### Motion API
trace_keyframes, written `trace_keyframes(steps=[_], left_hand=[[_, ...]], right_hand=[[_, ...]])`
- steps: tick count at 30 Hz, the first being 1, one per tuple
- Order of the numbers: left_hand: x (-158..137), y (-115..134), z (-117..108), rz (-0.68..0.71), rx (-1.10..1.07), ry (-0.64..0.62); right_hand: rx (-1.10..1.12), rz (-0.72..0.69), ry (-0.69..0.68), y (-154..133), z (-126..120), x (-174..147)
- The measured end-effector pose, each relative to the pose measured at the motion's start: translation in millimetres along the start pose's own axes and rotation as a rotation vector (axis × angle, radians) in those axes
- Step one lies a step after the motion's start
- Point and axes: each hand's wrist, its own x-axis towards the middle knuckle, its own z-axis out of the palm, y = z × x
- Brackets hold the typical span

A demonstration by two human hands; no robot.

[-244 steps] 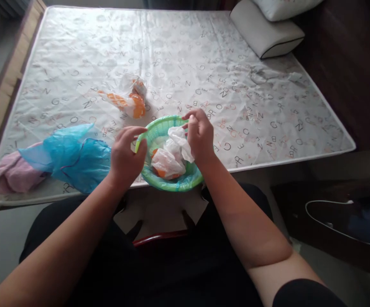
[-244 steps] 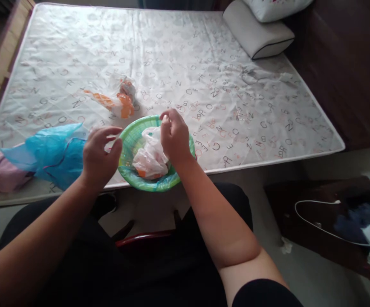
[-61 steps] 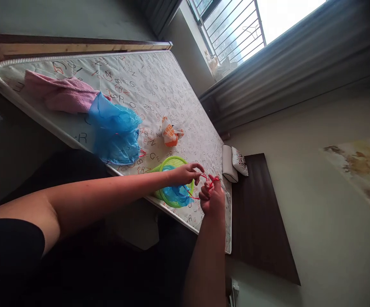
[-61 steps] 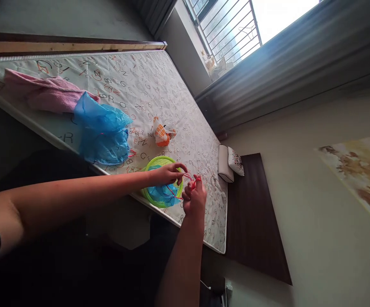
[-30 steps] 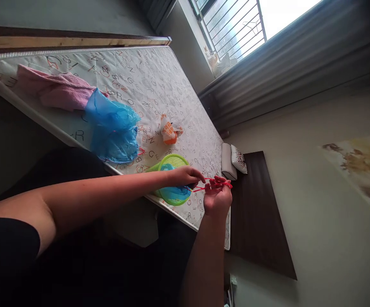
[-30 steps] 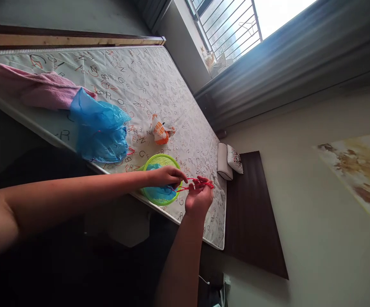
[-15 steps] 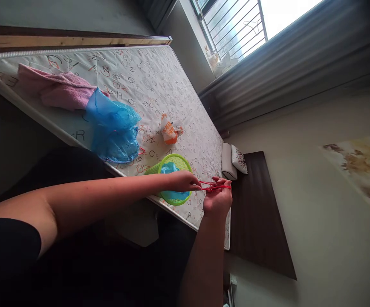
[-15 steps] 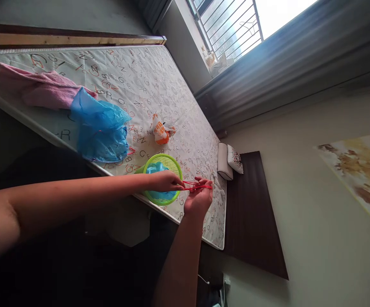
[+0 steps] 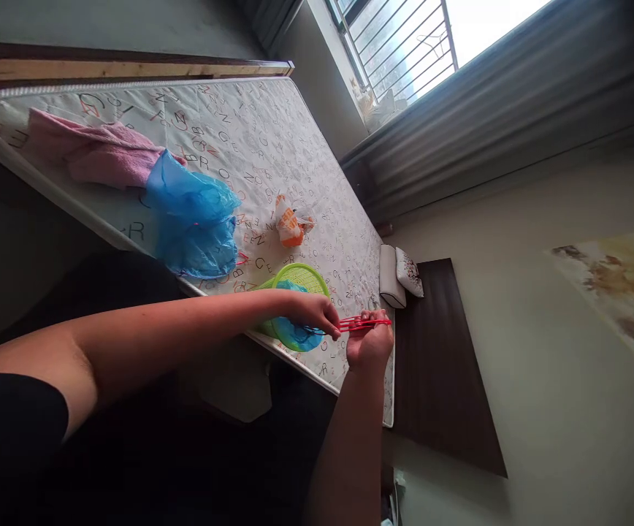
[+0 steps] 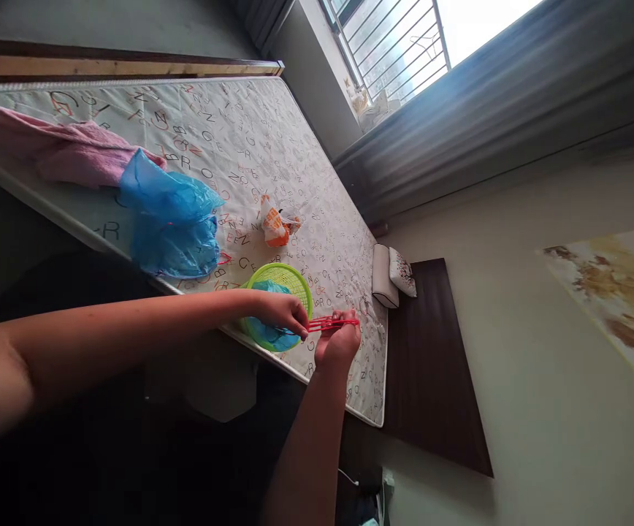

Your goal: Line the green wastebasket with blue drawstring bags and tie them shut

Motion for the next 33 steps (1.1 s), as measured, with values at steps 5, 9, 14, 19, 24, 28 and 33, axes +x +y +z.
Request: trace_keyframes(steps=[5, 9, 14, 19, 24, 28, 33], left_hand=[[-2, -2, -4, -0.028, -0.301, -0.006], [1, -11, -11, 0.012, -0.509, 0.127], [6, -22, -17, -0.008, -0.638, 0.336], [12, -28, -11, -0.010, -0.777, 0.352], [8, -21, -7, 0.014, -1.047, 0.313], [0, -14, -12, 0.031, -1.104, 0.273], [-3, -11, -18, 0.059, -1.032, 0.063]], right_hand=[[0.015, 0.024, 0.002, -1, -4, -2], [-0.023, 0.042, -0.102, 6, -13, -3], [-0.105, 0.072, -0.167, 15, -19, -8], [-0.138, 0.043, -0.261, 19, -14, -22], [-0.377, 0.082, -0.471, 29, -9, -36], [-0.464, 0.150, -0.317, 36, -14, -30], [-0.452, -0.055, -0.175, 43, -24, -15]])
